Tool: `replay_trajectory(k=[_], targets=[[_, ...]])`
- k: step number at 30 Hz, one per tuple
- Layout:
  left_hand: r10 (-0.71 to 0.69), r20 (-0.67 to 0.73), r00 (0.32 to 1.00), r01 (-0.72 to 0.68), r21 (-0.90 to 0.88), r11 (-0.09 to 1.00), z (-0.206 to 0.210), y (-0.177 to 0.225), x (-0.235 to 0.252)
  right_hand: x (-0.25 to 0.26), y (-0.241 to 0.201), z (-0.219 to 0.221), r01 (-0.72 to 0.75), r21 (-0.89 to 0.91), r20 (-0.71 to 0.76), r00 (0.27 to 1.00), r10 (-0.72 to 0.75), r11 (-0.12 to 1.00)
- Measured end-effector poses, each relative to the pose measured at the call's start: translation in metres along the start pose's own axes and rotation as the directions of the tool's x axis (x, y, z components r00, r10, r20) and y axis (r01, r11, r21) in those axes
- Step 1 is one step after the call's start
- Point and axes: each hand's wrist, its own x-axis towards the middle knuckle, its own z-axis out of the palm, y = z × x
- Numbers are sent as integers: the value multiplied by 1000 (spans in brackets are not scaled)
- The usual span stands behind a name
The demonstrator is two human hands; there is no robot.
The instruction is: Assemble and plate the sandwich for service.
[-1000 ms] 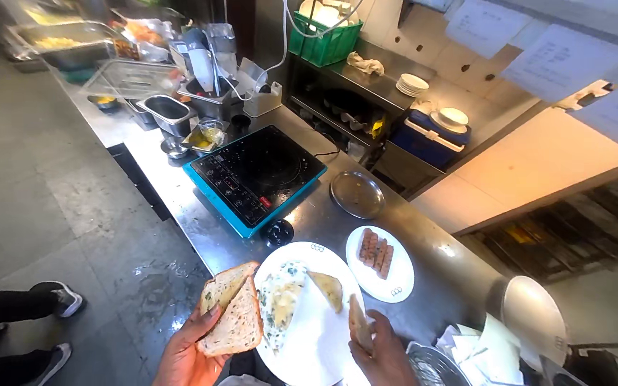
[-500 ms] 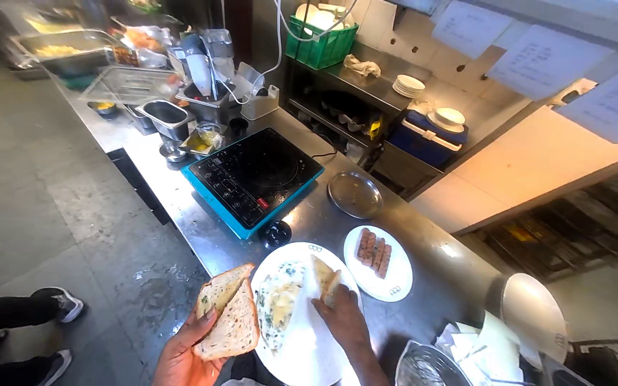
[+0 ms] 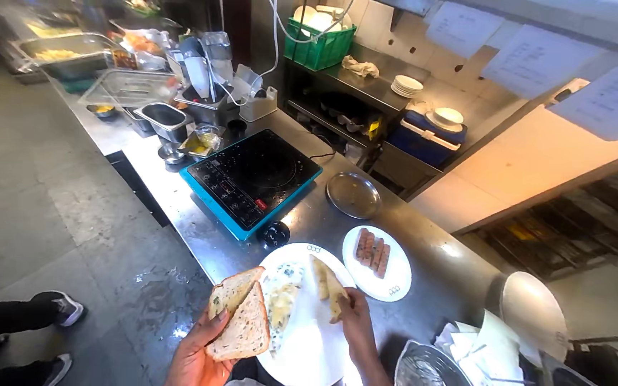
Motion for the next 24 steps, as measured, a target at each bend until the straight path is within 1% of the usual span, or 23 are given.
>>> replay_trajectory(k=[1, 2, 4, 5, 6, 7, 8, 9, 10, 11, 12, 13, 14, 15, 16, 17, 18, 19, 20, 21, 22, 24], targets=[[-7, 2, 1000, 7, 6, 1000, 0, -3, 2, 3, 4, 0, 28, -160, -19, 999, -32, 987], [-14, -2, 1000, 14, 13, 1000, 0, -6, 5, 4, 5, 2, 53, -314, -39, 997, -68, 948], [-37, -26, 999, 38, 46, 998, -3, -15, 15, 0, 2, 5, 89, -578, -62, 986, -152, 811], [-50, -36, 998, 52, 73, 996, -4, -20, 20, -3, 2, 5, 126, -674, -65, 971, -228, 728], [-61, -43, 997, 65, 95, 993, -6, -25, 24, -6, 2, 4, 181, -728, -58, 945, -323, 661], [-71, -54, 996, 77, 118, 990, -7, -30, 27, -9, 0, 3, 250, -728, -43, 913, -406, 638], [-75, -81, 994, 85, 136, 987, -5, -34, 30, -14, -7, 0, 335, -679, -21, 880, -474, 653], [-78, -118, 990, 95, 152, 984, -1, -38, 32, -23, -19, -2, 421, -596, 23, 860, -509, 684], [-83, -156, 984, 110, 168, 980, 3, -43, 34, -34, -33, -4, 482, -485, 110, 861, -496, 730], [-91, -180, 979, 124, 180, 976, 6, -47, 36, -47, -46, -5, 494, -362, 222, 869, -441, 791], [-101, -191, 976, 137, 189, 972, 7, -52, 39, -58, -57, -4, 444, -255, 332, 875, -354, 859], [-107, -193, 975, 146, 201, 969, 9, -58, 41, -68, -65, -1, 351, -180, 420, 872, -251, 919], [-107, -191, 976, 149, 223, 963, 11, -63, 43, -76, -71, 2, 243, -119, 478, 864, -159, 963], [-104, -180, 978, 146, 241, 959, 12, -68, 45, -82, -74, 4, 127, -43, 505, 858, -88, 991], [-92, -162, 982, 132, 255, 958, 13, -74, 47, -84, -74, 5, 31, 59, 500, 864, -57, 998], [-78, -141, 987, 113, 260, 959, 13, -79, 49, -85, -71, 3, -28, 168, 477, 877, -56, 985], [-66, -129, 989, 97, 255, 962, 11, -83, 51, -85, -68, -3, -61, 256, 451, 890, -63, 965], [-64, -133, 989, 96, 245, 965, 9, -84, 53, -84, -64, -10, -67, 303, 420, 905, -71, 951], [-73, -146, 987, 106, 233, 967, 7, -83, 55, -80, -60, -19, -45, 301, 395, 915, -81, 953], [-82, -157, 984, 116, 218, 969, 4, -81, 57, -75, -55, -28, -5, 250, 384, 919, -94, 968], [-88, -165, 982, 122, 205, 971, 1, -79, 58, -67, -46, -38, 32, 172, 391, 915, -98, 985], [-90, -187, 978, 127, 194, 973, -6, -76, 58, -53, -26, -48, 60, 39, 428, 901, -71, 997]])
